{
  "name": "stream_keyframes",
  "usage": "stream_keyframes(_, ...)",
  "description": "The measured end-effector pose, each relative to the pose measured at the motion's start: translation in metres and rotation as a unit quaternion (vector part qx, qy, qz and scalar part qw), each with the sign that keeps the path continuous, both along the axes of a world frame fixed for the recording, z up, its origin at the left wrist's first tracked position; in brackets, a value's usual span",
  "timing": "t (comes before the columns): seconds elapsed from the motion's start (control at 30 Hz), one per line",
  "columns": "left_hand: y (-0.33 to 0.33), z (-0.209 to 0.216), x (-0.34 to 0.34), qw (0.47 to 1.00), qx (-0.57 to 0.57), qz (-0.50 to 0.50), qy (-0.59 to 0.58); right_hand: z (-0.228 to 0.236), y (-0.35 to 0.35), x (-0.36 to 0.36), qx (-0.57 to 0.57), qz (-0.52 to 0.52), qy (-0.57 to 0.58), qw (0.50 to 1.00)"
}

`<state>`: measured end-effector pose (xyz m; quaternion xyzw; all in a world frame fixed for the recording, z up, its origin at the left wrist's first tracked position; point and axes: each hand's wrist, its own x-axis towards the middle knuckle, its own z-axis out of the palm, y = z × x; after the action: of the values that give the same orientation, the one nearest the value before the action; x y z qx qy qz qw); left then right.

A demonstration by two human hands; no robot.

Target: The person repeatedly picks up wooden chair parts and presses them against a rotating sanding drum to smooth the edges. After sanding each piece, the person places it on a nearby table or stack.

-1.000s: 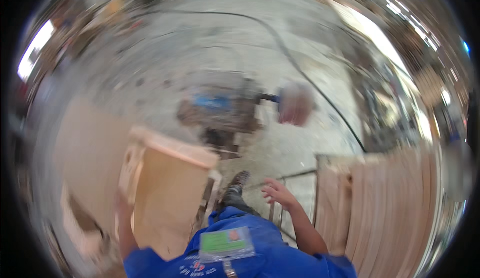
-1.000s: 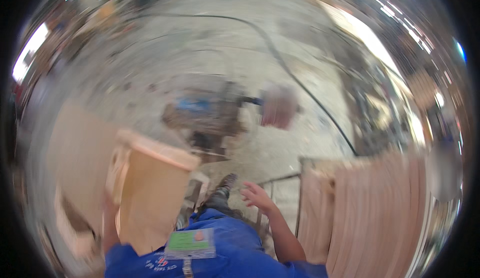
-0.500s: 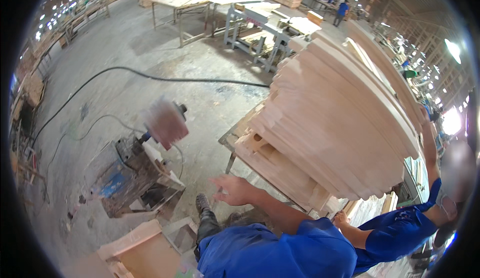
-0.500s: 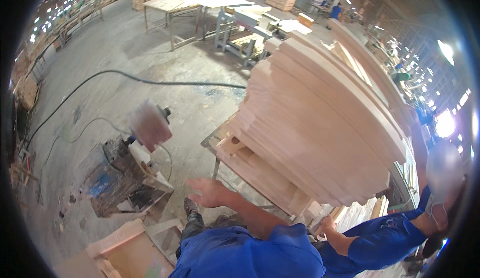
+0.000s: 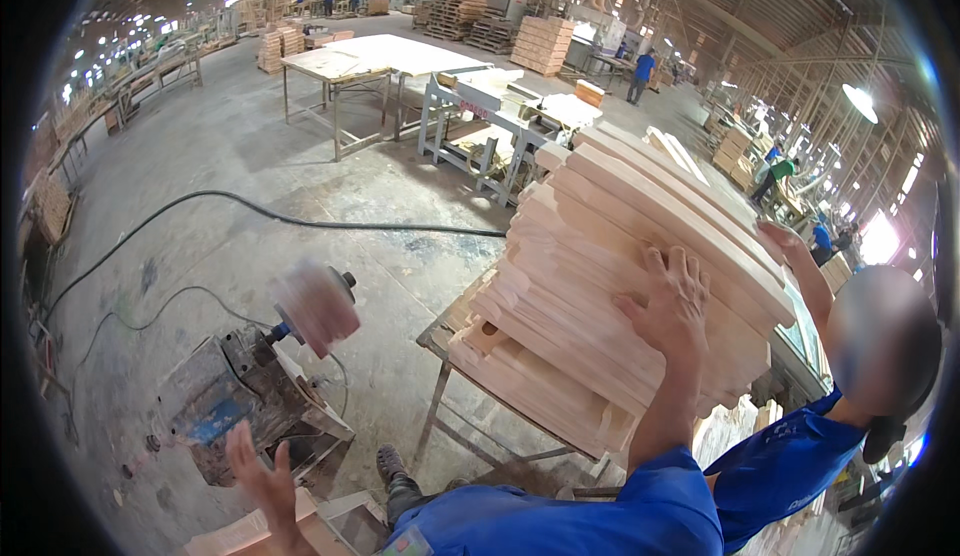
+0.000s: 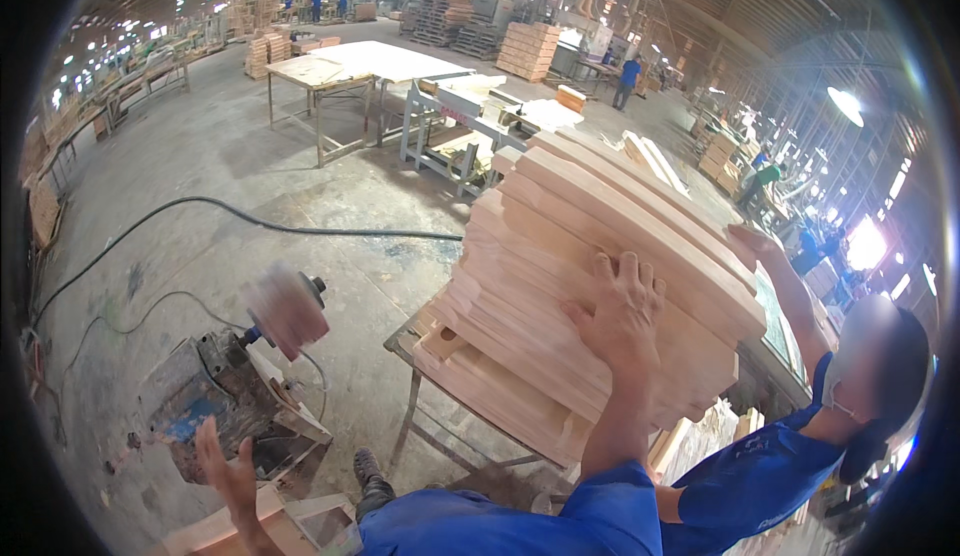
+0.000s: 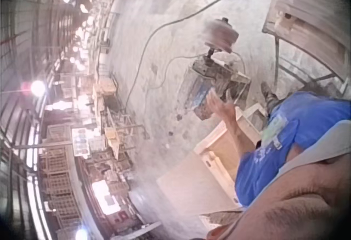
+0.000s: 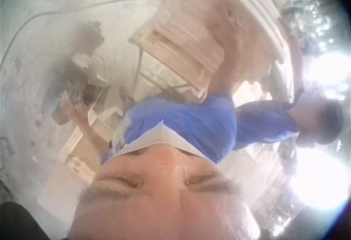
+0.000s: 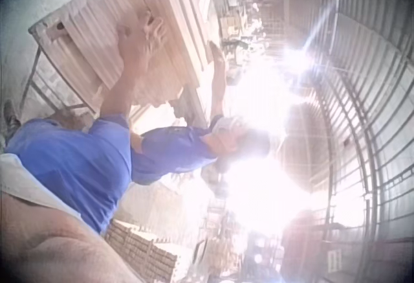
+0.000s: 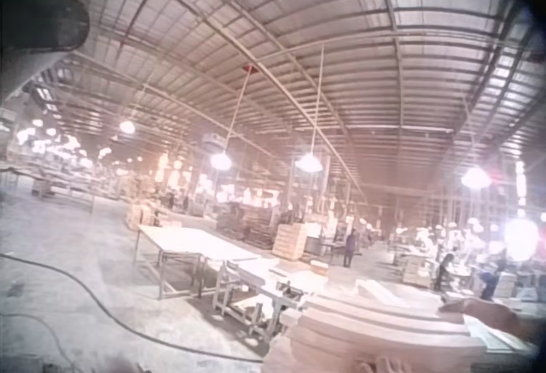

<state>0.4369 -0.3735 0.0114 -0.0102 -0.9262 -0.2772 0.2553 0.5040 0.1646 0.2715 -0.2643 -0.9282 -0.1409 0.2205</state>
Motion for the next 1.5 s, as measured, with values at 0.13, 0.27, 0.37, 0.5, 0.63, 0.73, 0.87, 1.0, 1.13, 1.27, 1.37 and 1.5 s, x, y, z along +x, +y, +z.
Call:
stream_keyframes(0.13,0.045,0.007,-0.025,0.994,0.022,-0.102,0.014,0.003,0.011,-0.009,-0.054,0.036,0.007,0.998)
stream_keyframes(0.27,0.097,0.024,-0.037,0.976,0.082,-0.199,0.017,0.009,0.012,-0.01,-0.063,0.048,-0.008,0.997)
stream_keyframes(0.37,0.135,0.045,-0.039,0.946,0.164,-0.279,-0.013,0.01,0.008,-0.015,-0.053,0.07,-0.041,0.995)
stream_keyframes(0.5,0.188,0.081,-0.046,0.844,0.34,-0.413,-0.042,0.029,-0.068,-0.034,-0.074,0.194,-0.13,0.97)
stream_keyframes(0.63,0.25,0.121,-0.056,0.57,0.691,-0.437,-0.082,0.017,-0.146,-0.049,-0.095,0.312,-0.187,0.927)
stream_keyframes(0.73,0.247,0.145,-0.067,0.464,0.825,-0.318,-0.05,-0.011,-0.17,-0.066,-0.22,0.36,-0.192,0.886)
stream_keyframes(0.87,0.21,0.106,-0.123,0.54,0.818,-0.191,-0.047,-0.131,-0.139,-0.069,-0.316,0.488,-0.163,0.797)
stream_keyframes(1.0,0.21,0.055,-0.176,0.623,0.775,-0.041,-0.101,-0.237,-0.106,-0.047,-0.76,0.281,-0.331,0.484)
stream_keyframes(1.13,0.217,0.02,-0.187,0.737,0.666,0.029,-0.113,-0.3,-0.099,-0.039,-0.865,0.271,-0.321,0.275)
stream_keyframes(1.27,0.212,0.001,-0.2,0.812,0.578,0.05,-0.06,-0.321,-0.113,-0.037,-0.912,0.219,-0.283,0.203)
stream_keyframes(1.37,0.199,0.0,-0.217,0.883,0.453,0.091,-0.08,-0.329,-0.12,-0.057,-0.91,0.228,-0.32,0.129)
stream_keyframes(1.5,0.176,-0.009,-0.24,0.995,0.074,0.043,0.04,-0.314,-0.157,-0.112,-0.963,0.131,-0.234,-0.026)
